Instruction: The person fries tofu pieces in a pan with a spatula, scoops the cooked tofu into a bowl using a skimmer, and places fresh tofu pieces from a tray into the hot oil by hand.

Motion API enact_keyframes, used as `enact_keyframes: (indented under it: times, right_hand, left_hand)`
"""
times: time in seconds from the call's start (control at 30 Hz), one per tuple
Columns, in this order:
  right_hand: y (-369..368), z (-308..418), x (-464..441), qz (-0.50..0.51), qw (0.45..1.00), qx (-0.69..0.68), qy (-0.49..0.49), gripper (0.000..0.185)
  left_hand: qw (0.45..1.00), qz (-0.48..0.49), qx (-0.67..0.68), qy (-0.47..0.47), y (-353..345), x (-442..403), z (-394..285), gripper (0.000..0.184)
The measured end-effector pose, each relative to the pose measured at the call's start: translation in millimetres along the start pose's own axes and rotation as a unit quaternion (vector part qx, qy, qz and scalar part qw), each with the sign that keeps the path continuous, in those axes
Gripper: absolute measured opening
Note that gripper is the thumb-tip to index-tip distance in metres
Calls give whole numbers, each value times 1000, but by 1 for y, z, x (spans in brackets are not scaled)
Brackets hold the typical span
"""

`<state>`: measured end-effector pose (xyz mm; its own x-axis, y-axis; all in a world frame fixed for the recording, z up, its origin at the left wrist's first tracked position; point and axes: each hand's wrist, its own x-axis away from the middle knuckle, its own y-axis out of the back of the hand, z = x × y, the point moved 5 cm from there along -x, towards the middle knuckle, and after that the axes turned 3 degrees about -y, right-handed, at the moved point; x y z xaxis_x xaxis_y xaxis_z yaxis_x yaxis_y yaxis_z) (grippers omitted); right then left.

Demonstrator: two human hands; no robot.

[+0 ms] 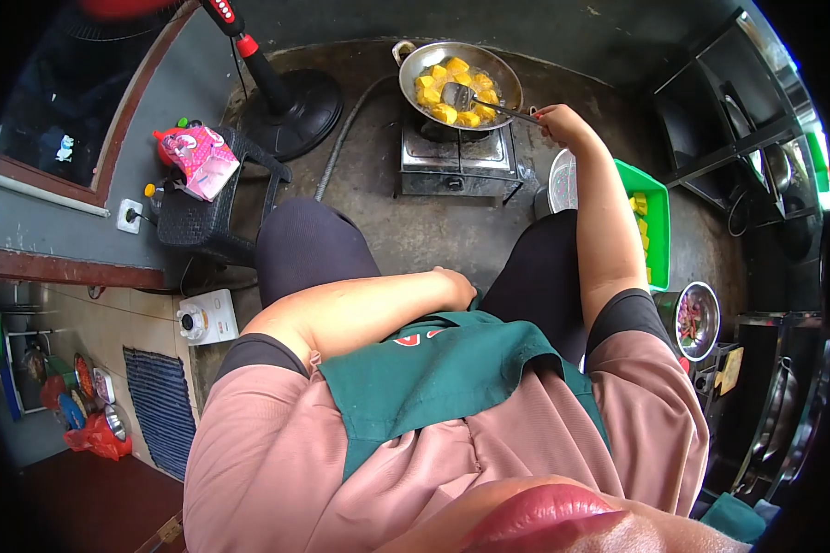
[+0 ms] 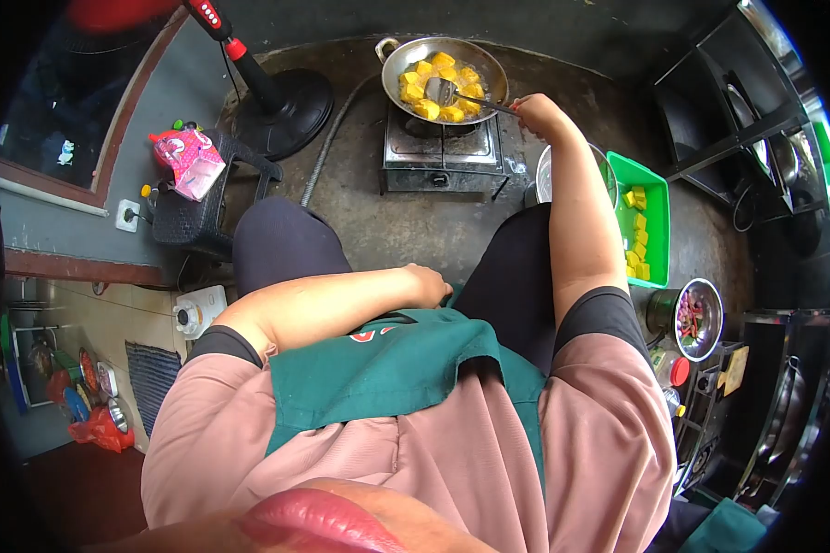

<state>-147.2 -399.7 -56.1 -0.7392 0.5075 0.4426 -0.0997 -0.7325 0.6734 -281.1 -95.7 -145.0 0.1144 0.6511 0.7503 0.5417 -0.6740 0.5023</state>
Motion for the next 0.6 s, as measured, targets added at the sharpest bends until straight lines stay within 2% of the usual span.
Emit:
enact_keyframes:
  times: [0.2,0.6]
  right_hand:
    - [10,8,22,1,999,-50,7,30]
    - [24,18,35,-10,999,27,42,32]
  left_hand:
    - [1000,-3,-3,1,1,0,-2,53]
    - [1000,-13,-28,-1,6,8,-7,52]
